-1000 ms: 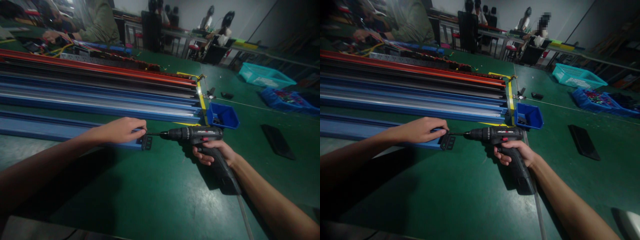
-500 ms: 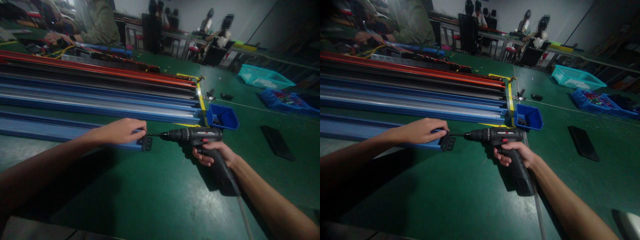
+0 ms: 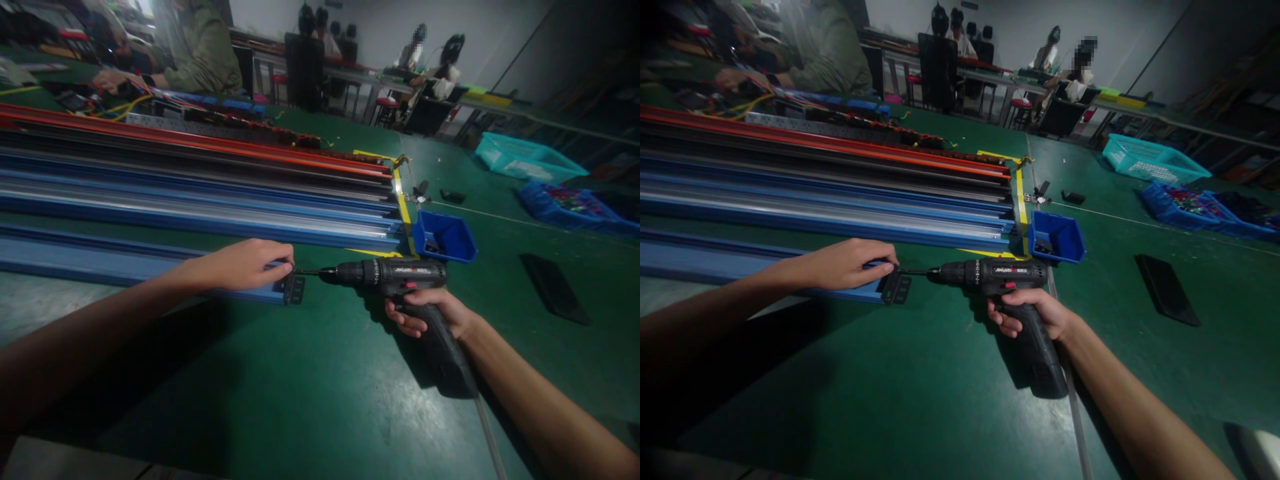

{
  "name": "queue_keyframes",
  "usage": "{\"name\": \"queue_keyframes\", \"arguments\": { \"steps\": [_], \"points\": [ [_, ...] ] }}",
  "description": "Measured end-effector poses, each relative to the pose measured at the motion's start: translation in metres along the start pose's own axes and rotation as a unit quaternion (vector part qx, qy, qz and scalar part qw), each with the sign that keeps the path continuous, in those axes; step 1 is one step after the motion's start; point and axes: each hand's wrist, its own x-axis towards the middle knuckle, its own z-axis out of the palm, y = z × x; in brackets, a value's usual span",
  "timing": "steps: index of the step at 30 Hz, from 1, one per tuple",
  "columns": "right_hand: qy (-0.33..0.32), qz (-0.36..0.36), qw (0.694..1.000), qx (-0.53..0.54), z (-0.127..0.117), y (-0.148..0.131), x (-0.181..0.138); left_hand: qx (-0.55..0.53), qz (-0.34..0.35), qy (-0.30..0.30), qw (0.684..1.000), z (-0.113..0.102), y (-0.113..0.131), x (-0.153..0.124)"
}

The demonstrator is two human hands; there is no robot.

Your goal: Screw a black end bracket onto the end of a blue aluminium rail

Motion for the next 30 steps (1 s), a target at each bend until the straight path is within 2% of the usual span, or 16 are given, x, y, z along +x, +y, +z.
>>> {"name": "queue_keyframes", "arguments": {
  "steps": [30],
  "points": [
    [-0.010, -0.009, 1.000, -0.016, -0.0022, 0.0039, -0.0005, 0.004, 0.002, 0.005, 1.000, 0.0011, 0.0014, 0.0016]
  ]
}}
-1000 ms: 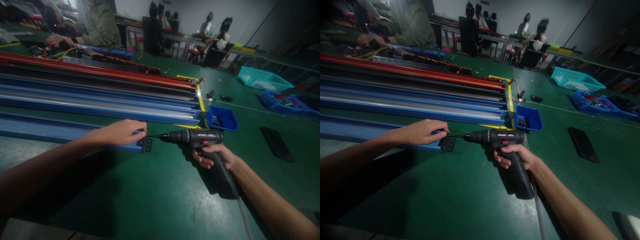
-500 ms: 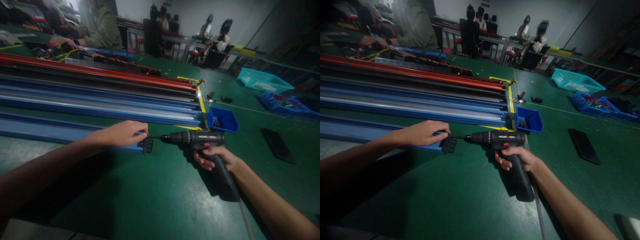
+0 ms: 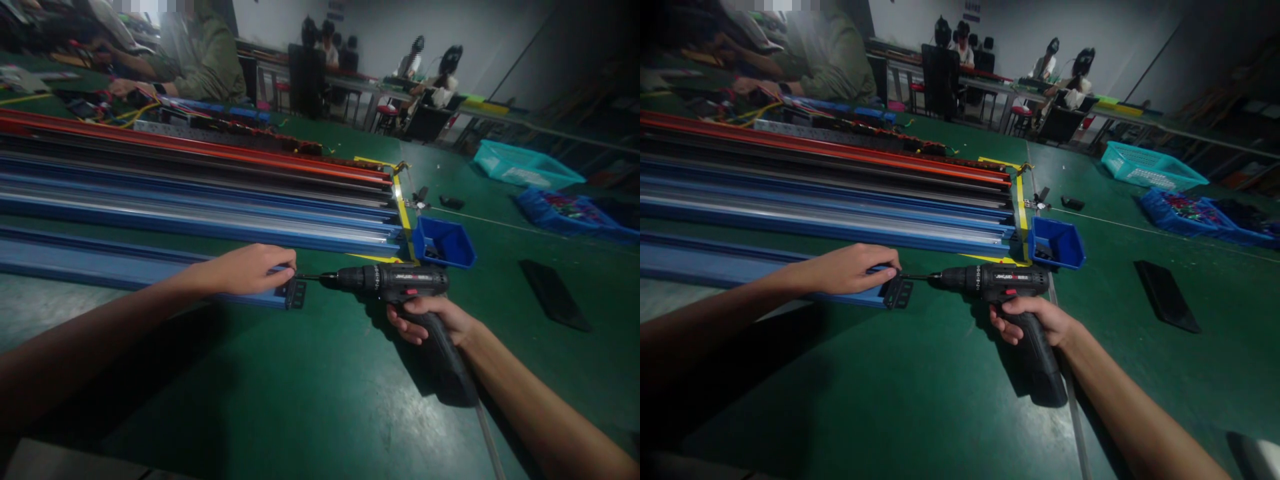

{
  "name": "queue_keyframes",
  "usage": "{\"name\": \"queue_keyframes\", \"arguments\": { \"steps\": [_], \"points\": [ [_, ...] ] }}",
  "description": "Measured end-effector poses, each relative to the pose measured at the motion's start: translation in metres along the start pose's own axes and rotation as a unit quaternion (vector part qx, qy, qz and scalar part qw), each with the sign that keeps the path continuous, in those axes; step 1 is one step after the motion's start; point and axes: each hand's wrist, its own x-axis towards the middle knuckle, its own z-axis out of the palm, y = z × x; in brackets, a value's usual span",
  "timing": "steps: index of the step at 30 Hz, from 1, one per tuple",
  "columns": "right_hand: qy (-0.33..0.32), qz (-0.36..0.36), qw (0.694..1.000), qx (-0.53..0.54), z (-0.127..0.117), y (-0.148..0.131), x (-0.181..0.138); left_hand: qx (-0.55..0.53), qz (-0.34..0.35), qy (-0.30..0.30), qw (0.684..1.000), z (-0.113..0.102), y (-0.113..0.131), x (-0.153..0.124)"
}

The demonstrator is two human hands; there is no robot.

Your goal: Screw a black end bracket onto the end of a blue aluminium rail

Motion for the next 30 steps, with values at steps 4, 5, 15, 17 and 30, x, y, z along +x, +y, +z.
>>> {"name": "queue_keyframes", "arguments": {
  "steps": [4, 5, 15, 17, 30],
  "points": [
    [0.003, 0.003, 1.000, -0.004, -0.0005, -0.0003, -0.0005, -0.001, 0.001, 0.001, 1.000, -0.0001, 0.0000, 0.0003],
    [0.005, 0.005, 1.000, -0.004, -0.0004, -0.0006, -0.0007, -0.002, 0.001, 0.001, 1.000, -0.0002, 0.0001, 0.0002],
    [0.014, 0.004, 1.000, 0.010, 0.0022, -0.0012, 0.0000, 0.002, -0.002, 0.002, 1.000, 0.0004, 0.0005, 0.0002],
    [0.015, 0.004, 1.000, 0.010, 0.0031, -0.0014, 0.0004, 0.001, -0.001, 0.003, 1.000, 0.0006, 0.0004, 0.0006],
    [-0.014, -0.010, 1.000, -0.008, 0.0028, -0.0023, 0.0012, -0.007, -0.002, -0.001, 1.000, 0.0014, -0.0005, -0.0011]
  ]
}}
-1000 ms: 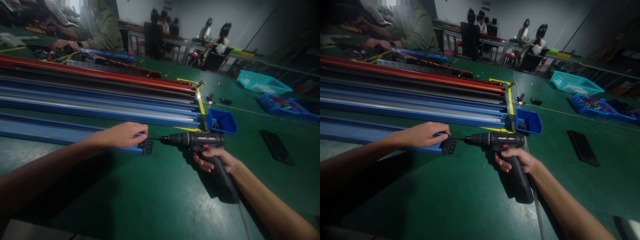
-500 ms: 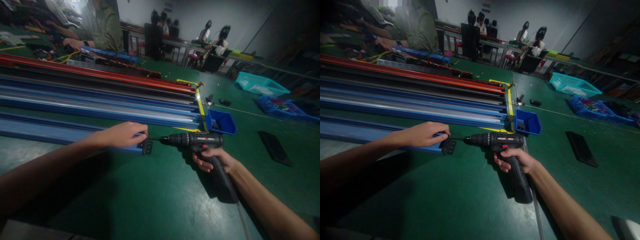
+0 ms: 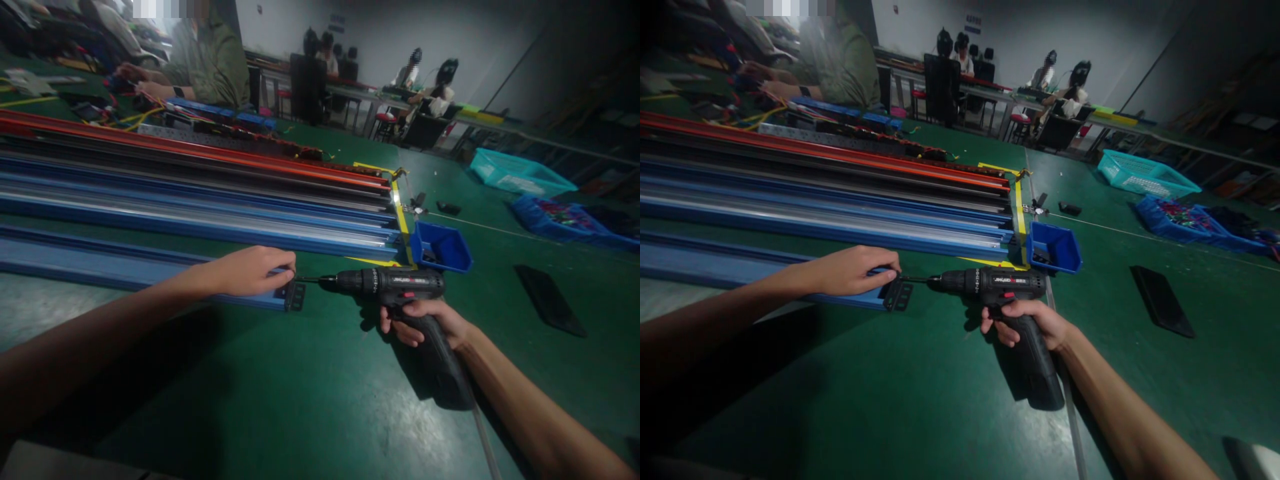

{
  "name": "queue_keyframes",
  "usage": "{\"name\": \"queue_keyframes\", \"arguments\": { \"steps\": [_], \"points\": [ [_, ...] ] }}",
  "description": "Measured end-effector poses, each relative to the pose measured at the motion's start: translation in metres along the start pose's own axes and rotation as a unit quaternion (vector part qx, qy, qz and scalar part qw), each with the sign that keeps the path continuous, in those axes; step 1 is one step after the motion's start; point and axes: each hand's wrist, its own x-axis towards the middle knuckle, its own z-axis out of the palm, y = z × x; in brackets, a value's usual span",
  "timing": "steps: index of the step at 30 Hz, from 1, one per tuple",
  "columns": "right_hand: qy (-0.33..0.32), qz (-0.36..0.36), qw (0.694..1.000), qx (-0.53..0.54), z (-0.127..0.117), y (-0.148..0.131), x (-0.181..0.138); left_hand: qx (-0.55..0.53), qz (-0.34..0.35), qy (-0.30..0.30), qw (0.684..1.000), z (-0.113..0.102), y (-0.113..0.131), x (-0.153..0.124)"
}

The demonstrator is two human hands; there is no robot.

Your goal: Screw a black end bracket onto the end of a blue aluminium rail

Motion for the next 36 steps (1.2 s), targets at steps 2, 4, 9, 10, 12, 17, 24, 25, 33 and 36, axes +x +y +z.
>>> {"name": "queue_keyframes", "arguments": {
  "steps": [2, 4, 9, 10, 12, 17, 24, 25, 33, 36],
  "points": [
    [-0.001, -0.002, 1.000, 0.002, -0.0014, 0.0007, -0.0002, -0.003, -0.003, -0.001, 1.000, -0.0004, 0.0003, 0.0004],
    [0.000, -0.003, 1.000, 0.005, -0.0023, 0.0015, -0.0006, -0.004, -0.006, -0.002, 1.000, -0.0006, 0.0007, 0.0009],
    [-0.002, 0.005, 1.000, 0.019, -0.0022, 0.0024, -0.0005, -0.001, -0.005, 0.002, 1.000, -0.0006, 0.0019, 0.0019],
    [-0.002, 0.003, 1.000, 0.020, -0.0019, 0.0025, -0.0003, -0.001, -0.005, 0.002, 1.000, -0.0005, 0.0020, 0.0020],
    [0.001, -0.001, 1.000, 0.017, -0.0013, 0.0027, -0.0002, -0.003, -0.002, 0.003, 1.000, -0.0002, 0.0019, 0.0018],
    [0.010, -0.004, 1.000, 0.007, -0.0012, 0.0037, -0.0011, -0.004, 0.002, 0.006, 1.000, 0.0007, 0.0008, 0.0007],
    [0.018, -0.004, 1.000, 0.000, -0.0013, 0.0029, -0.0018, -0.007, -0.007, 0.000, 1.000, -0.0008, 0.0035, 0.0010],
    [0.017, -0.004, 1.000, 0.001, -0.0012, 0.0027, -0.0017, -0.006, -0.006, 0.000, 1.000, -0.0010, 0.0036, 0.0011],
    [0.007, -0.002, 1.000, 0.003, -0.0009, 0.0030, -0.0010, 0.000, -0.004, 0.006, 1.000, -0.0005, 0.0015, 0.0008],
    [0.017, 0.000, 1.000, 0.003, 0.0001, 0.0024, -0.0012, 0.001, 0.001, 0.008, 1.000, -0.0008, 0.0012, 0.0008]
  ]
}}
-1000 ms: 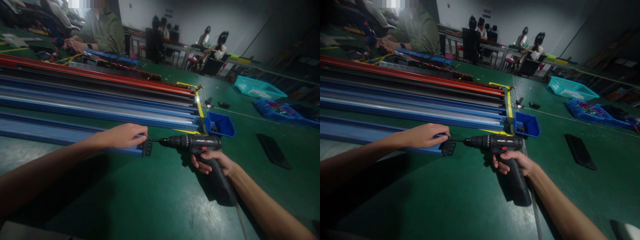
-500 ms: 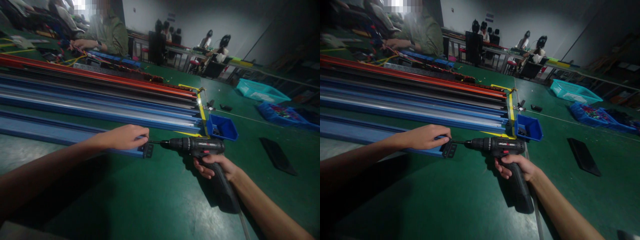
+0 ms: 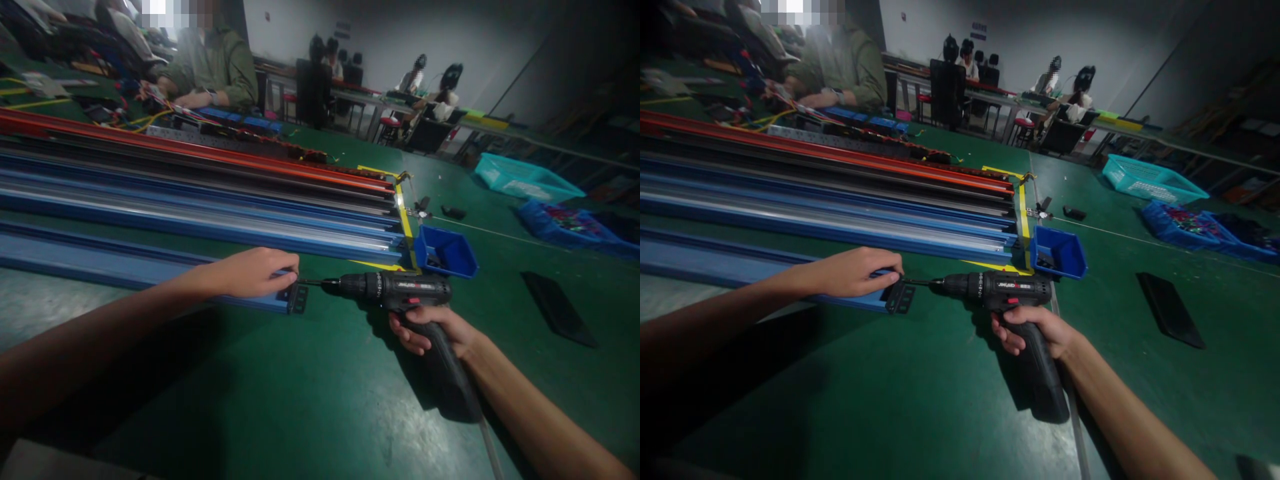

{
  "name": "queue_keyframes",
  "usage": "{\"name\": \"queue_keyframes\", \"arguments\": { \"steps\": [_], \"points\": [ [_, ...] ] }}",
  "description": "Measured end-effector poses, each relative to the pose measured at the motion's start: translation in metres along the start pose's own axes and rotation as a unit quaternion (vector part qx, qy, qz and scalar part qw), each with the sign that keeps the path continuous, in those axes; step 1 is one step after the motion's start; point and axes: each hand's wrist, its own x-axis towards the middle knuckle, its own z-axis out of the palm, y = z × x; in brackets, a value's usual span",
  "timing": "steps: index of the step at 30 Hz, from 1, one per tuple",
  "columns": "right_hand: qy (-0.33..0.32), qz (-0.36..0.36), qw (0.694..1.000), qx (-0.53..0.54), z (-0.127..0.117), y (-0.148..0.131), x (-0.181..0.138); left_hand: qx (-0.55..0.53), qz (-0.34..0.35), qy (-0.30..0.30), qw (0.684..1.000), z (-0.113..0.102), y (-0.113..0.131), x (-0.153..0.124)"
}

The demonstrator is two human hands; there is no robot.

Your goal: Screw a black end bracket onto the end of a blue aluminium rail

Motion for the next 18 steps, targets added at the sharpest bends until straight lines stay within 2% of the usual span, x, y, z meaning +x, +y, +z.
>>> {"name": "queue_keyframes", "arguments": {
  "steps": [18],
  "points": [
    [0.006, 0.016, 1.000, -0.001, 0.0003, -0.0013, 0.0003, 0.011, 0.006, -0.001, 1.000, -0.0016, 0.0010, 0.0003]
  ]
}}
